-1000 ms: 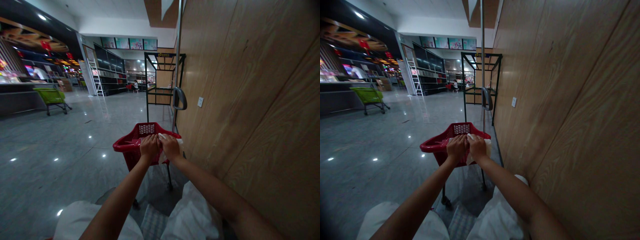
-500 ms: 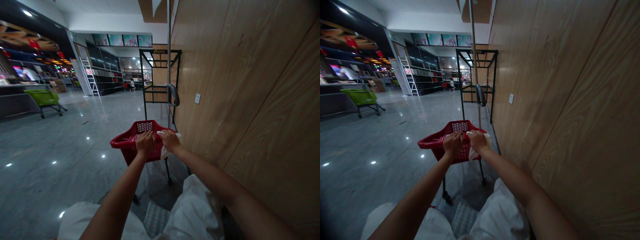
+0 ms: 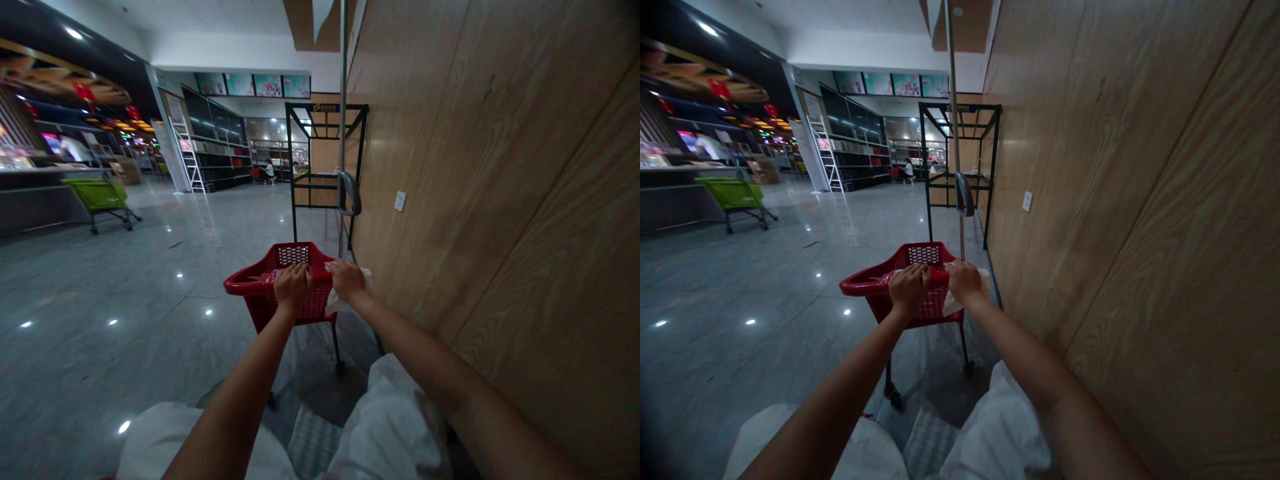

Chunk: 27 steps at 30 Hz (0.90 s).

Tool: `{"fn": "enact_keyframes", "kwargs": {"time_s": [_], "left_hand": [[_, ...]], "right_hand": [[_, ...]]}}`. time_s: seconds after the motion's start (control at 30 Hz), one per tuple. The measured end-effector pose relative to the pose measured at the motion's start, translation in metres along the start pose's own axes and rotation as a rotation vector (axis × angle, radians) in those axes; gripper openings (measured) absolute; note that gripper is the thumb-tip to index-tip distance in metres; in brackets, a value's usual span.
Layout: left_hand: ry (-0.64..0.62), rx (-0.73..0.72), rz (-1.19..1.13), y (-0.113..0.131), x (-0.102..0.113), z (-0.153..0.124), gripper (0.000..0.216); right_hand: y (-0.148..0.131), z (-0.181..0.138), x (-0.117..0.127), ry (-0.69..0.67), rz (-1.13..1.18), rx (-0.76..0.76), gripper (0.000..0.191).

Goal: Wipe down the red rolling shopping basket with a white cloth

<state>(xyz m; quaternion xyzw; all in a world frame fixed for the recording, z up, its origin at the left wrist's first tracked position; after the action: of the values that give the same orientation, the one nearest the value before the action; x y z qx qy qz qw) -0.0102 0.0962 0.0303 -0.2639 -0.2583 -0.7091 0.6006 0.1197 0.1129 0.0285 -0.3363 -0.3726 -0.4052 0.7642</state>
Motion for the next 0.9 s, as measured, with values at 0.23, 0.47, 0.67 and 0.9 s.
{"fn": "enact_keyframes", "kwargs": {"time_s": [0.23,0.47,0.67,0.9], "left_hand": [[0.020,-0.054,-0.020,-0.001,0.005,-0.003,0.032],[0.038,-0.030,-0.047,-0.004,0.006,-0.006,0.033],[0.036,0.001,-0.053,0.007,0.004,-0.006,0.032],[0.021,-0.044,-0.049,0.001,0.003,-0.007,0.033]], "right_hand": [[-0.027,-0.011,-0.010,0.061,0.022,0.137,0.040],[0.048,-0.012,0.011,0.045,0.041,0.016,0.037],[0.066,0.014,0.006,-0.082,0.087,-0.038,0.035],[0.061,0.024,0.003,-0.246,0.289,0.077,0.032]]}}
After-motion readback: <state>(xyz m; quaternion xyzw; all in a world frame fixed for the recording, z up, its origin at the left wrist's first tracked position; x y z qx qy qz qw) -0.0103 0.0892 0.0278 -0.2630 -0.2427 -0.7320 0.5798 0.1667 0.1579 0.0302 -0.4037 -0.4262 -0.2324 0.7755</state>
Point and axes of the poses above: each hand's wrist, its own z-axis towards the middle knuckle, its own x-axis out of the back of the hand, y = z × x, the point moved 8 cm from there along z, towards the middle knuckle, and after that the axes turned 9 degrees about z, right-handed, at the moved point
